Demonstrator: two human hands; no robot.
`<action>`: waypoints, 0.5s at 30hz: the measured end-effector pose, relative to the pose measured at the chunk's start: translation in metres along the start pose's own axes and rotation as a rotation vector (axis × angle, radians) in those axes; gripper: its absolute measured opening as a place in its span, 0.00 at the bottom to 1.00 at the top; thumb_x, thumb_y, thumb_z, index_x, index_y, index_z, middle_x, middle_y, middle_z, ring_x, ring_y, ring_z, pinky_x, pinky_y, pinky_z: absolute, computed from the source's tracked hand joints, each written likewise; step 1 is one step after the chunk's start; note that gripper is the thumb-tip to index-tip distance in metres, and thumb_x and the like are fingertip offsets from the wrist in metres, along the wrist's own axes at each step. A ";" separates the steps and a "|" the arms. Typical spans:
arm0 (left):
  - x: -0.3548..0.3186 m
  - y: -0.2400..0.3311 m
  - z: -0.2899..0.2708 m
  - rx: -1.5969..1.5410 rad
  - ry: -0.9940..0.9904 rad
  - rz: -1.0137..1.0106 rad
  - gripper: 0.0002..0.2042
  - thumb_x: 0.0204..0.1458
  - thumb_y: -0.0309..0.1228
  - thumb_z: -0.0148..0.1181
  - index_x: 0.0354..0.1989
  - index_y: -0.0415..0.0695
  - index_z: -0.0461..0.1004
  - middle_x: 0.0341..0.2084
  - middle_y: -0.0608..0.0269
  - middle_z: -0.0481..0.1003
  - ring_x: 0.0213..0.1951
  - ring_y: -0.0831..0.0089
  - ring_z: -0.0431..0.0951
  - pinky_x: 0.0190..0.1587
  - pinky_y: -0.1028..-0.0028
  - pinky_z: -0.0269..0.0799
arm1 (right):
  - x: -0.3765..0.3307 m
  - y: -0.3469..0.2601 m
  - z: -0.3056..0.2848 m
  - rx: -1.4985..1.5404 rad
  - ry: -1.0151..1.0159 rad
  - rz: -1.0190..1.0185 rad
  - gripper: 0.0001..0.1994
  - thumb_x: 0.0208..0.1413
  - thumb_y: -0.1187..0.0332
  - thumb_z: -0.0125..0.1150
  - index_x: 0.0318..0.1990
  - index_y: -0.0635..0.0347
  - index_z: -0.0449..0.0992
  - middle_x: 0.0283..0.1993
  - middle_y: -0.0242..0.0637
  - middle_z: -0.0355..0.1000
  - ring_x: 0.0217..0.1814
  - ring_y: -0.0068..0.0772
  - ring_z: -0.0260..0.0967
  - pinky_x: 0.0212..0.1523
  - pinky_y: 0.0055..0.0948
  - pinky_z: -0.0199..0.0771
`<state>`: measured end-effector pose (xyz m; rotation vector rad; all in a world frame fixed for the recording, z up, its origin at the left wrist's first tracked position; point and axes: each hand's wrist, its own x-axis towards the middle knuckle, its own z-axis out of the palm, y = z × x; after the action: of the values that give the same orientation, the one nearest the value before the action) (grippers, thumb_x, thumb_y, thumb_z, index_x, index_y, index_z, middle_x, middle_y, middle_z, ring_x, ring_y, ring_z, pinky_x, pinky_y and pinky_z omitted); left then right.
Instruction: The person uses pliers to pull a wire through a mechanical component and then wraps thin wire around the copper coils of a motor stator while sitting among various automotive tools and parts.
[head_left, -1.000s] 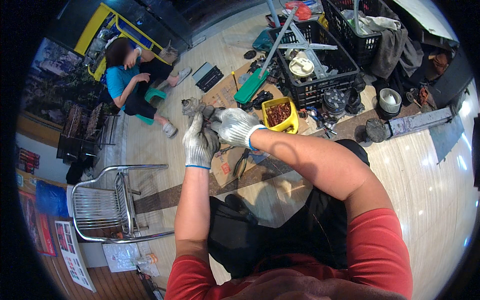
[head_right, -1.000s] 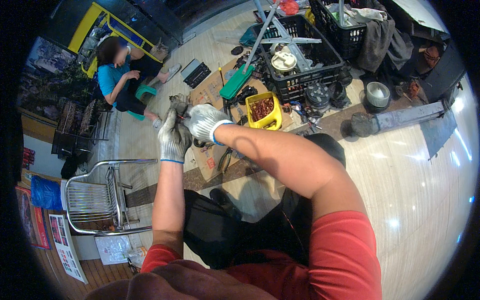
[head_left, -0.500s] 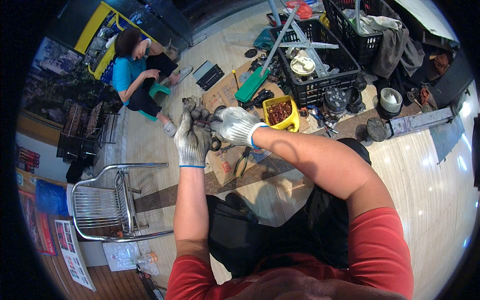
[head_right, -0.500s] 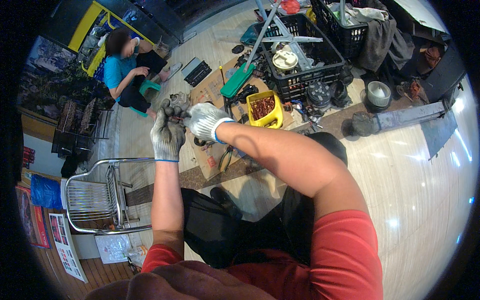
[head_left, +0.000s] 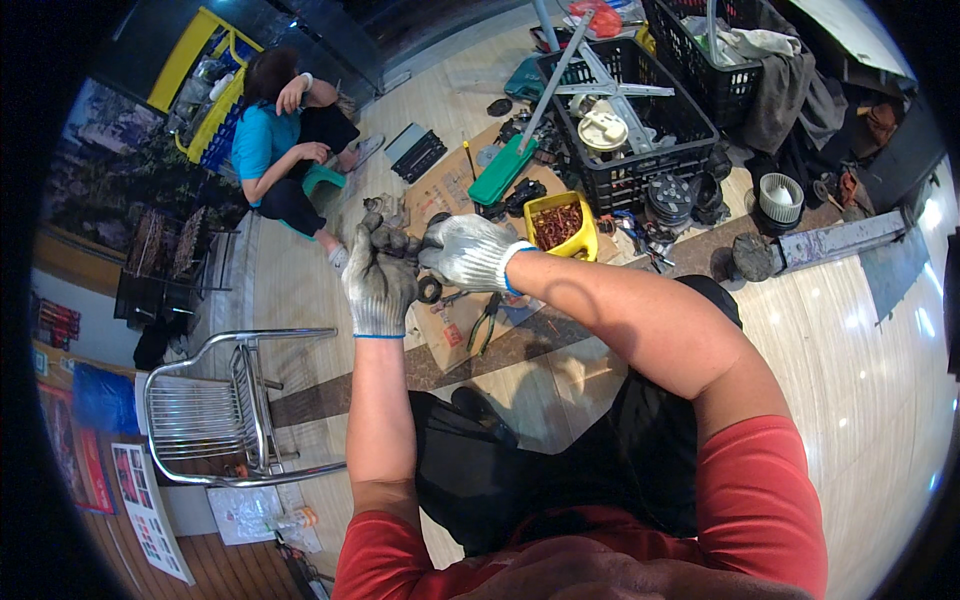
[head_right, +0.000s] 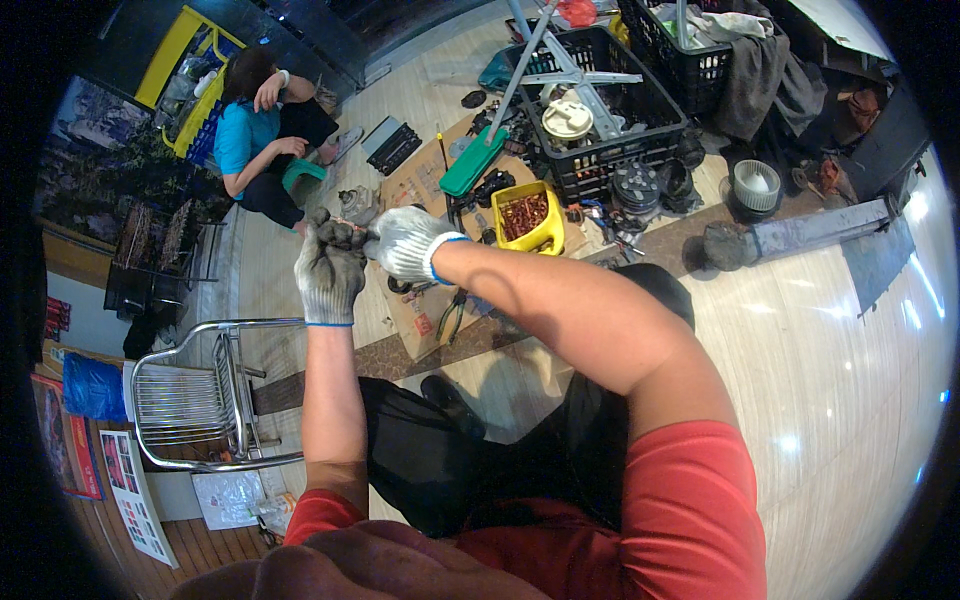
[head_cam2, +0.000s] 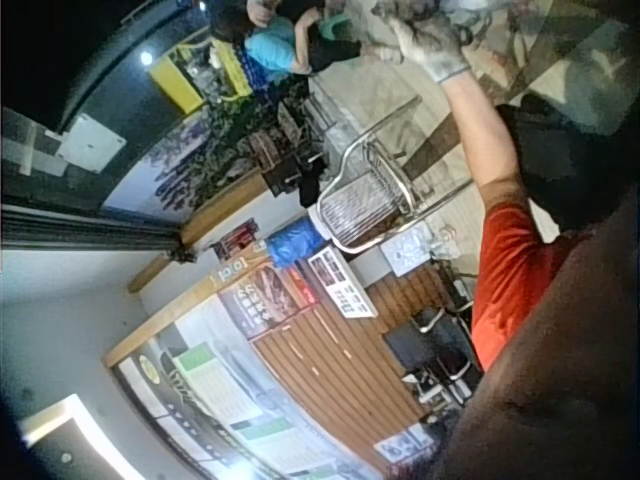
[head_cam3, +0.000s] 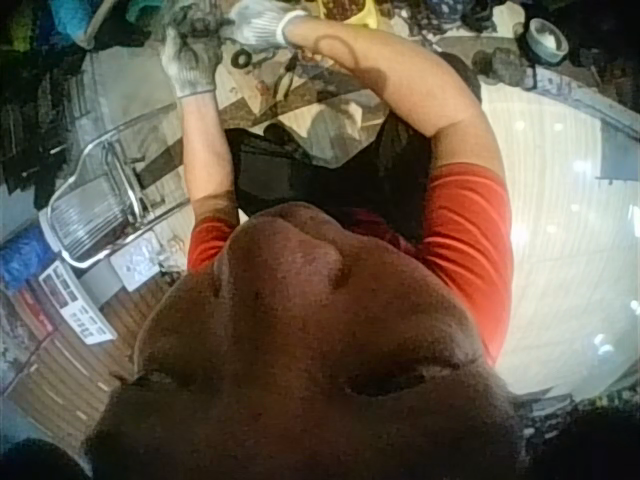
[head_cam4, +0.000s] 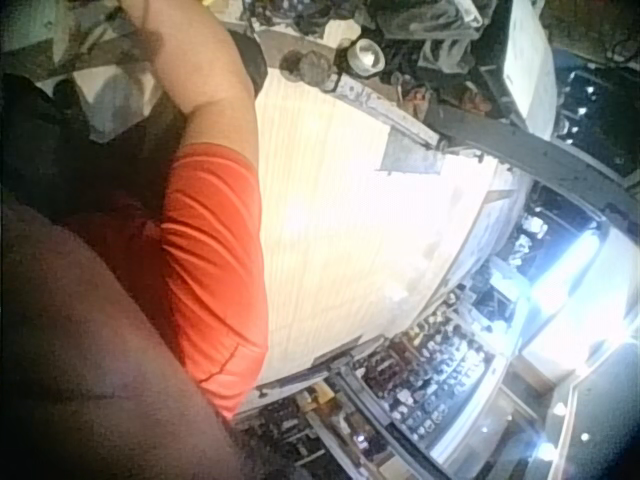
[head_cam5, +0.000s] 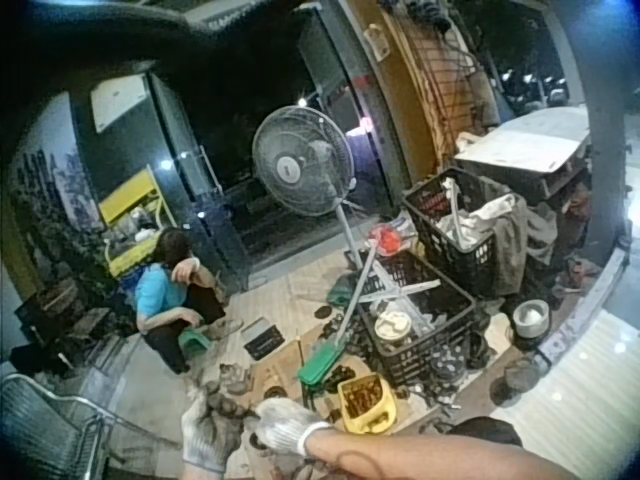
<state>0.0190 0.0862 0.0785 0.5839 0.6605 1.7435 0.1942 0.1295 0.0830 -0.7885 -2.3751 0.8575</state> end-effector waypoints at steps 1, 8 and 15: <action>0.001 0.001 -0.002 -0.011 -0.019 -0.012 0.12 0.62 0.38 0.48 0.41 0.41 0.68 0.24 0.67 0.64 0.29 0.69 0.64 0.39 0.65 0.64 | 0.000 -0.001 -0.003 0.002 -0.020 0.009 0.14 0.56 0.60 0.51 0.35 0.61 0.78 0.36 0.55 0.75 0.41 0.56 0.73 0.43 0.45 0.72; -0.007 0.006 0.001 0.033 -0.243 -0.158 0.11 0.59 0.38 0.54 0.40 0.43 0.69 0.22 0.70 0.63 0.26 0.72 0.62 0.35 0.66 0.63 | 0.004 0.006 -0.030 -0.165 -0.250 -0.136 0.13 0.52 0.62 0.54 0.36 0.60 0.80 0.41 0.52 0.76 0.43 0.53 0.74 0.45 0.44 0.73; -0.006 0.012 -0.010 0.326 -0.390 -0.322 0.12 0.59 0.32 0.52 0.44 0.35 0.69 0.31 0.58 0.72 0.33 0.68 0.74 0.34 0.69 0.72 | 0.002 0.012 -0.042 -0.328 -0.323 -0.135 0.14 0.50 0.61 0.55 0.34 0.62 0.81 0.39 0.50 0.77 0.41 0.50 0.76 0.44 0.41 0.75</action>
<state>0.0054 0.0762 0.0792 0.9575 0.7180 1.1852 0.2225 0.1556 0.1034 -0.6376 -2.8675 0.5813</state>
